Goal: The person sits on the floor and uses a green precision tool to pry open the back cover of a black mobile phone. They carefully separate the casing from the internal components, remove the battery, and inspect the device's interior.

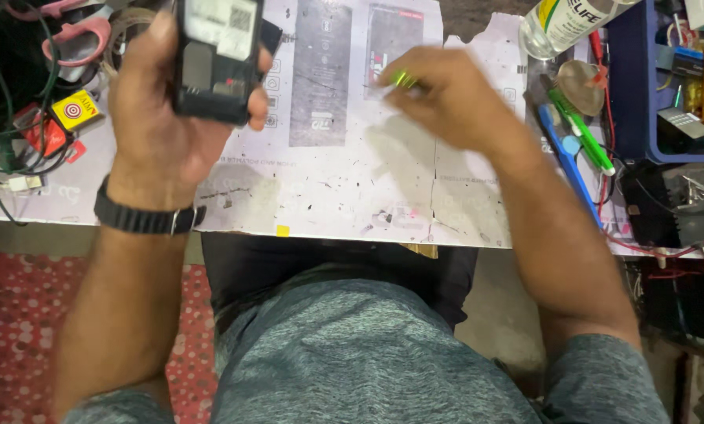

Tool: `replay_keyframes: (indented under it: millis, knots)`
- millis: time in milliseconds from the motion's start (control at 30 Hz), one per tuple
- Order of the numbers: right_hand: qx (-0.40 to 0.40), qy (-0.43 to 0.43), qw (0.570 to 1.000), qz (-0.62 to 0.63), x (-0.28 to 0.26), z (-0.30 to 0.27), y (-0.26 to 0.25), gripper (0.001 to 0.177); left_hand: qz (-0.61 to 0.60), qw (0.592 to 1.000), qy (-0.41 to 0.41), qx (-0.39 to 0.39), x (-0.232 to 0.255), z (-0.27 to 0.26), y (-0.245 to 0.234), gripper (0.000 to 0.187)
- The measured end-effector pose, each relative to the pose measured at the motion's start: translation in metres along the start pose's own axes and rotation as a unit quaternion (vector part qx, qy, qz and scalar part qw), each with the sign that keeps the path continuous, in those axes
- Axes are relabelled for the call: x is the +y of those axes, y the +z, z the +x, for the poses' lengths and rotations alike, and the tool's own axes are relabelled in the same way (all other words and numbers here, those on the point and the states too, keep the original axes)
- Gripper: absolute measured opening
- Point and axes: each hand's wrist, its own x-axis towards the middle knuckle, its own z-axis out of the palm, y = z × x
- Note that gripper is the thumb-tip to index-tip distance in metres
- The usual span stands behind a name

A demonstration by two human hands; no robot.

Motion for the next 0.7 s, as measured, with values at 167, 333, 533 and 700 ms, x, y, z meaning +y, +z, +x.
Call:
replay_keyframes:
  millis: [167,333,533,700]
  knots:
    - [-0.053,-0.036,0.998,-0.024,-0.028,0.013,0.033,0.023,0.001,0.996,0.046,0.074,0.004,-0.032,-0.005,0.054]
    - [-0.057,-0.047,0.983,-0.165,-0.035,0.027,0.049,0.014,0.01,0.991,0.084,0.102,0.019,-0.046,-0.021,0.052]
    - [-0.165,0.026,0.96,-0.225,-0.056,0.059,0.055,0.012,0.002,0.989,0.08,0.126,0.023,-0.053,-0.034,0.056]
    - [-0.105,-0.048,0.982,-0.151,-0.068,0.093,0.076,0.012,0.011,0.988,0.098,0.121,0.026,-0.055,-0.036,0.056]
